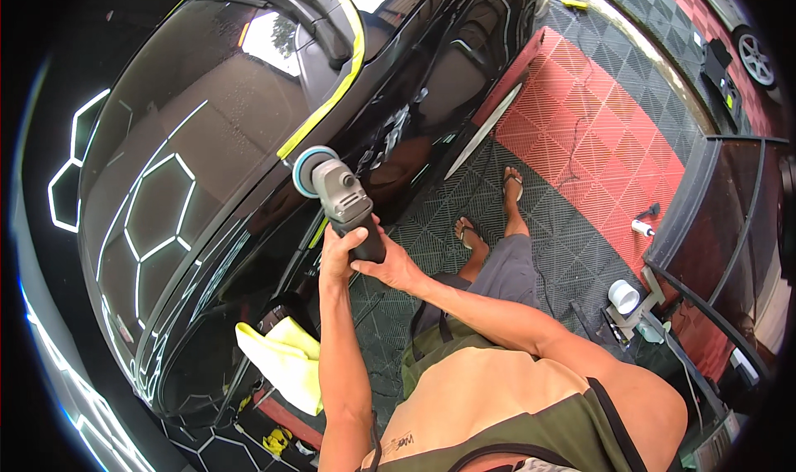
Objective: Apply polishing compound to a car panel and use a power polisher to buff the surface.
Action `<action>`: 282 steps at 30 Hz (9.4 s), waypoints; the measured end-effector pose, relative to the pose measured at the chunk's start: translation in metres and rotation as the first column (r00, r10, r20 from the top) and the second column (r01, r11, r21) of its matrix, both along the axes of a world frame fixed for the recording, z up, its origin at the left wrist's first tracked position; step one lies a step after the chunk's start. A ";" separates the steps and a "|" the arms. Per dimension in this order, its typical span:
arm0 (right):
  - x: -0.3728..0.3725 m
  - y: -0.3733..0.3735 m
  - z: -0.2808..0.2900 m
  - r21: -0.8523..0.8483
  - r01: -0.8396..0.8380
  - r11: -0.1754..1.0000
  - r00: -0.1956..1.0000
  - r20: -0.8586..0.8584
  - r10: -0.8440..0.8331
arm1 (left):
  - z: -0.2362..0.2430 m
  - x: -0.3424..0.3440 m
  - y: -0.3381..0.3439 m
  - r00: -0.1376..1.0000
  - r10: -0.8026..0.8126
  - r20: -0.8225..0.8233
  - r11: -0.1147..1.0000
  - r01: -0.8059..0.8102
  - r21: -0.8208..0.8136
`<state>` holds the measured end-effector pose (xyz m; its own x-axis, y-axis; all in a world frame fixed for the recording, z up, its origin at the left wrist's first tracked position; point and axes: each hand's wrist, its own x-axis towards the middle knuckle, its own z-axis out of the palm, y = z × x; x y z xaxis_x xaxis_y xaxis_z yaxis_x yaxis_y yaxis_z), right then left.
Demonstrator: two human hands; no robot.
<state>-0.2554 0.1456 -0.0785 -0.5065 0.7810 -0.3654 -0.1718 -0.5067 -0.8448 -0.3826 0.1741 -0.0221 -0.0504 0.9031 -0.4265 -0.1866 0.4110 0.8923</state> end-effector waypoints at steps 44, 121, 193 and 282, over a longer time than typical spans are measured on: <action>0.024 0.017 -0.049 -0.384 0.049 0.922 0.860 -0.453 -0.234 | -0.034 0.052 0.059 0.940 -0.209 -0.270 0.963 0.149 -0.224; 0.125 0.294 0.050 0.340 -0.926 -0.161 0.283 0.912 0.297 | -0.124 0.200 0.134 0.213 0.040 0.976 0.215 -0.956 0.200; 0.113 0.327 0.092 0.361 -0.933 -0.005 0.312 0.813 0.492 | -0.035 0.170 0.153 0.356 0.357 0.864 0.239 -0.928 0.285; 0.225 0.496 0.031 0.152 -0.970 0.191 0.244 0.568 0.786 | -0.056 0.290 0.319 0.213 0.649 0.731 0.170 -0.976 0.134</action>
